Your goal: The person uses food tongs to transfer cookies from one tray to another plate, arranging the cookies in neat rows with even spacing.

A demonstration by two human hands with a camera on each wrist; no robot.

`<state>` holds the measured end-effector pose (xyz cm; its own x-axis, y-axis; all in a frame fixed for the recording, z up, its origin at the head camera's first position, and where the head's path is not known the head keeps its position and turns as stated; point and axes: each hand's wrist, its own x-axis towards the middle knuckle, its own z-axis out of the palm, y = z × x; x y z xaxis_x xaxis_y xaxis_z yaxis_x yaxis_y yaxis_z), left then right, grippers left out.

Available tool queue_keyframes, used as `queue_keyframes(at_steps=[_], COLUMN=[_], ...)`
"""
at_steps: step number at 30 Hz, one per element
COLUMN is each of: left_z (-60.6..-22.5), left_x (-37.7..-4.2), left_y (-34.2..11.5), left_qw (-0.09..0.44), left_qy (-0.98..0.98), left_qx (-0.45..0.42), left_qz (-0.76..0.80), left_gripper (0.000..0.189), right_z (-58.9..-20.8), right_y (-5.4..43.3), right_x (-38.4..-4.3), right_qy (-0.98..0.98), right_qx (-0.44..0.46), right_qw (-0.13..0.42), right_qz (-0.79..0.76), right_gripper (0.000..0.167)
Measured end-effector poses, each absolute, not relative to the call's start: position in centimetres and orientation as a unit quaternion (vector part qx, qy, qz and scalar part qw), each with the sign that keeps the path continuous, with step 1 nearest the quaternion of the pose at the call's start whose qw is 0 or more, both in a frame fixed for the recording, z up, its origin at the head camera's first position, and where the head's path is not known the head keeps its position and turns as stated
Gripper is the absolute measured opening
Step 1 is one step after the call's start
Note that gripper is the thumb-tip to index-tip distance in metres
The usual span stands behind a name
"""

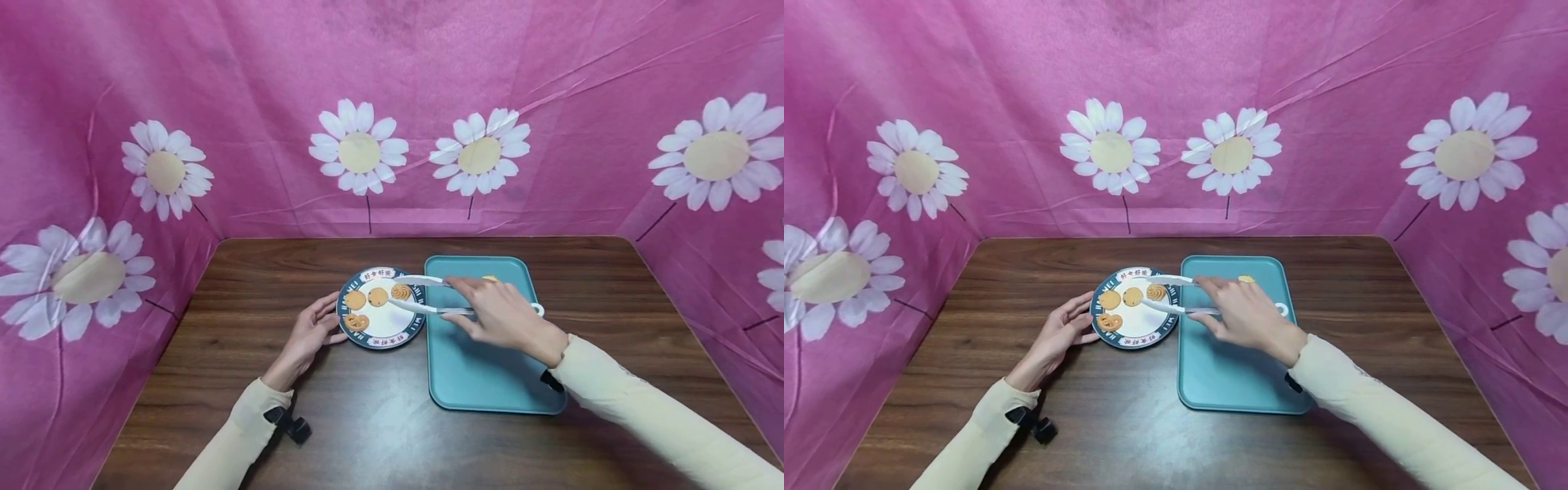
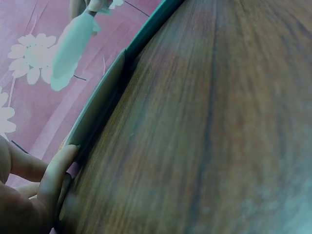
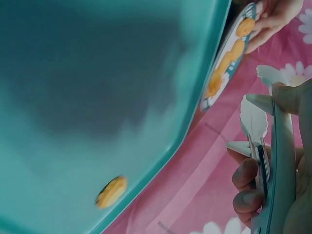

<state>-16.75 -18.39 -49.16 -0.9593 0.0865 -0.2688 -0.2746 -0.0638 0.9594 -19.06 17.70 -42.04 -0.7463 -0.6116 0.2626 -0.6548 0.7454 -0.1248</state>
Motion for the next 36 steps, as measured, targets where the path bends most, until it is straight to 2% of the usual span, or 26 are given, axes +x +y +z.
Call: queue_keyframes(at_steps=[6,13,32,36], left_z=[-49.0,-49.0,-48.9,-49.0], left_x=[-16.9,-16.9,-16.8,-16.8], left_y=[-18.4,-18.4,-18.1,-18.2], left_qw=[0.127,0.127,0.134,0.136], left_qy=[0.670,0.676,0.679,0.682], left_qx=[-0.067,-0.082,-0.077,-0.077], left_qz=[0.728,0.721,0.717,0.714], left_gripper=[0.056,0.056,0.056,0.056], right_z=[-42.5,-42.8,-43.4,-43.5], right_y=[20.5,22.7,26.4,27.1], right_x=[-19.1,-19.2,-19.0,-19.2], right_qy=[-0.933,-0.940,-0.960,-0.965], right_qx=[0.320,0.299,0.244,0.229], right_qw=[0.129,0.134,0.118,0.102], right_qz=[0.104,0.092,0.077,0.073], right_gripper=[0.067,0.065,0.064,0.063])
